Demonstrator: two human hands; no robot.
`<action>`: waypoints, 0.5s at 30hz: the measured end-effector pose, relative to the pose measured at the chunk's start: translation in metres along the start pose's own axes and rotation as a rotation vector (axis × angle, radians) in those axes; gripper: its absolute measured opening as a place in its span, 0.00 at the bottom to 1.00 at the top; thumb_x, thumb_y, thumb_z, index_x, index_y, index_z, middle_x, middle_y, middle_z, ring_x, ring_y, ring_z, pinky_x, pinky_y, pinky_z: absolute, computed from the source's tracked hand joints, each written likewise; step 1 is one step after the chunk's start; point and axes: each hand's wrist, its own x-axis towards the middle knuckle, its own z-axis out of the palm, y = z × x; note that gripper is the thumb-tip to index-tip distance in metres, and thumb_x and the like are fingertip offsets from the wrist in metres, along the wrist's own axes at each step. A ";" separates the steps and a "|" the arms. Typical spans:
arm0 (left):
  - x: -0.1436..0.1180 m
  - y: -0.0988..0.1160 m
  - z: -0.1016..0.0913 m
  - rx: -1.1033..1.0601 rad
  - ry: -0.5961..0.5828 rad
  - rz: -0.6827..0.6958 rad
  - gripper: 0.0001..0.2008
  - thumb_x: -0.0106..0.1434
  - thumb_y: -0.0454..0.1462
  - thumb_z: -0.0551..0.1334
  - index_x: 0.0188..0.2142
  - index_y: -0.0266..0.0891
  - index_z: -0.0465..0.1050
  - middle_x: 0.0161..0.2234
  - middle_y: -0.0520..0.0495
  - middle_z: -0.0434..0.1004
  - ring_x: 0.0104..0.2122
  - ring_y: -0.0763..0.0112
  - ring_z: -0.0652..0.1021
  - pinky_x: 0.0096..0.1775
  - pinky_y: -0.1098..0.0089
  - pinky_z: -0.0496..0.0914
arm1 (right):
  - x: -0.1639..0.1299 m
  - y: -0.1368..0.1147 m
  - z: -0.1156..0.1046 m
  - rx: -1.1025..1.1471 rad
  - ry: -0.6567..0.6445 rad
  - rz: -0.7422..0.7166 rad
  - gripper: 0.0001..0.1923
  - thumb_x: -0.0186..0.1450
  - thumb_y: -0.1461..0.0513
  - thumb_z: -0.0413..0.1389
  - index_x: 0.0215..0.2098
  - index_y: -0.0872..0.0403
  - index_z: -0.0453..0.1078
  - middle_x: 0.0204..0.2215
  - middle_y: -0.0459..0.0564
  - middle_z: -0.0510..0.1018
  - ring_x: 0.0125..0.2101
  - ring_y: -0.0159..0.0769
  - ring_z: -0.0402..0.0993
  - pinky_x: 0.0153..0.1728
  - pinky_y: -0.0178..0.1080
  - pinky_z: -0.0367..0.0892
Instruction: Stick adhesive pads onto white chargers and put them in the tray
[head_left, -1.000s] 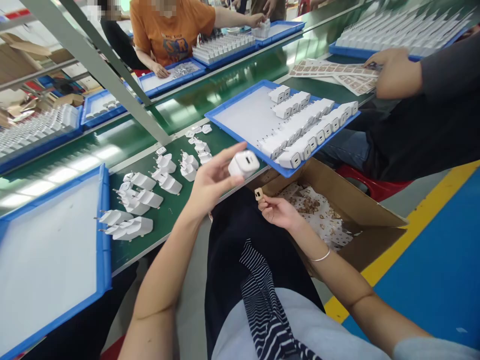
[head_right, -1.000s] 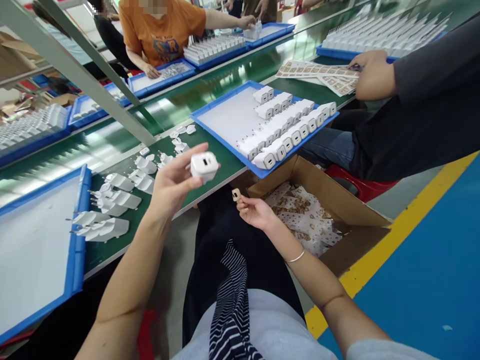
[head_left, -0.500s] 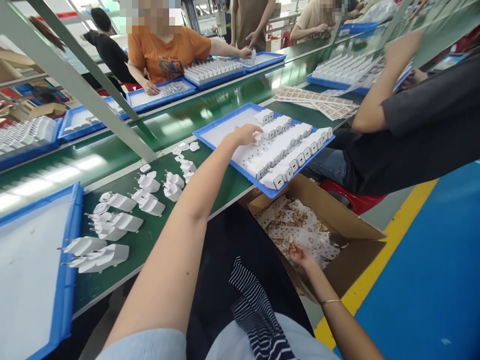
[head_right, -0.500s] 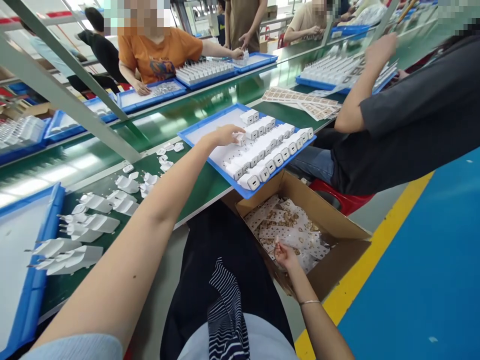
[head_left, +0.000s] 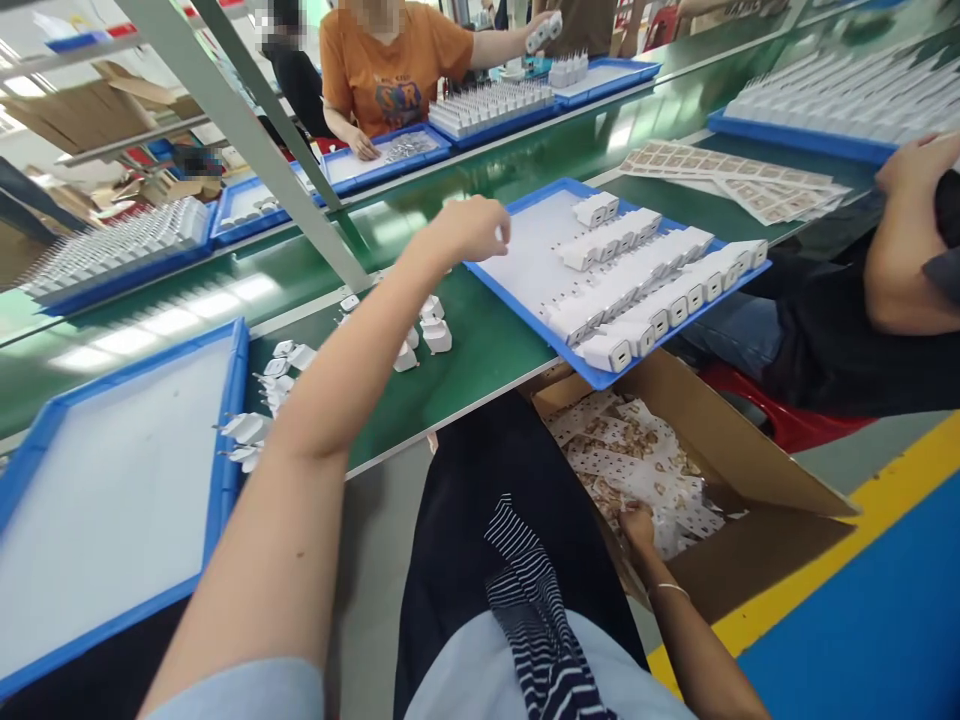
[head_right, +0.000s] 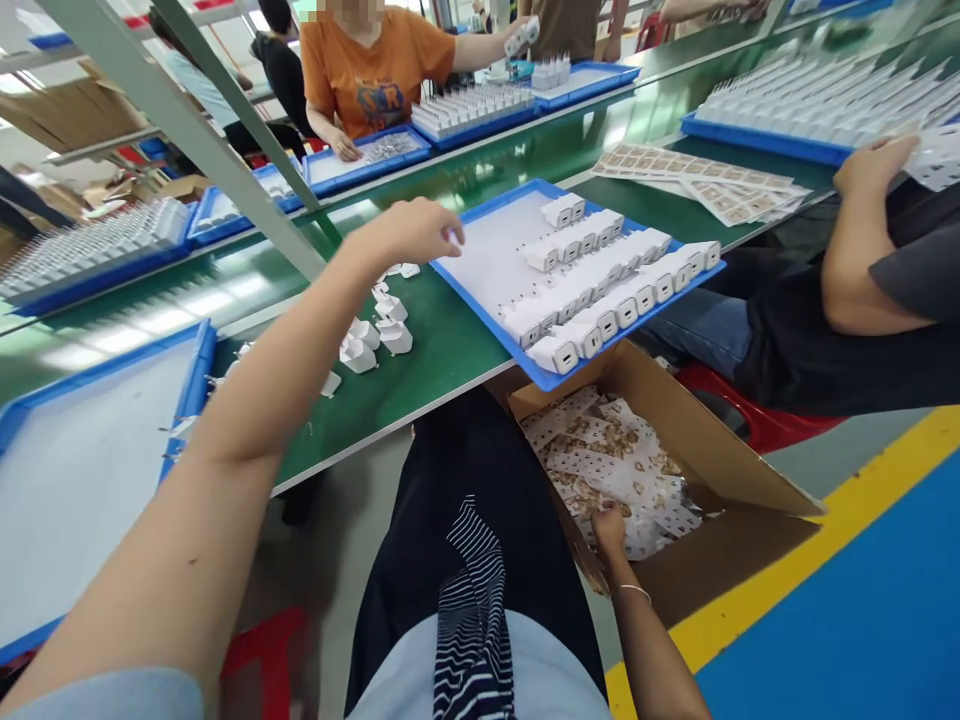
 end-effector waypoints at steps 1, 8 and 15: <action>-0.018 -0.010 -0.009 0.026 -0.093 -0.010 0.16 0.59 0.44 0.68 0.45 0.43 0.81 0.44 0.45 0.81 0.48 0.51 0.78 0.54 0.52 0.66 | -0.001 0.000 -0.003 -0.035 0.015 0.064 0.20 0.71 0.56 0.59 0.58 0.55 0.69 0.55 0.56 0.75 0.50 0.43 0.77 0.50 0.51 0.76; -0.104 -0.021 0.020 0.298 -0.268 0.011 0.21 0.47 0.37 0.72 0.44 0.46 0.82 0.44 0.46 0.84 0.45 0.53 0.79 0.55 0.54 0.65 | -0.009 -0.057 0.008 -0.059 0.069 0.023 0.15 0.71 0.56 0.59 0.51 0.57 0.73 0.49 0.53 0.78 0.46 0.40 0.78 0.48 0.48 0.76; -0.146 0.009 0.035 -0.668 0.062 0.021 0.19 0.54 0.46 0.71 0.42 0.38 0.80 0.41 0.43 0.84 0.40 0.59 0.80 0.45 0.61 0.71 | -0.093 -0.198 0.035 0.272 -0.023 -0.581 0.15 0.66 0.52 0.61 0.44 0.55 0.74 0.40 0.53 0.81 0.40 0.40 0.79 0.45 0.45 0.77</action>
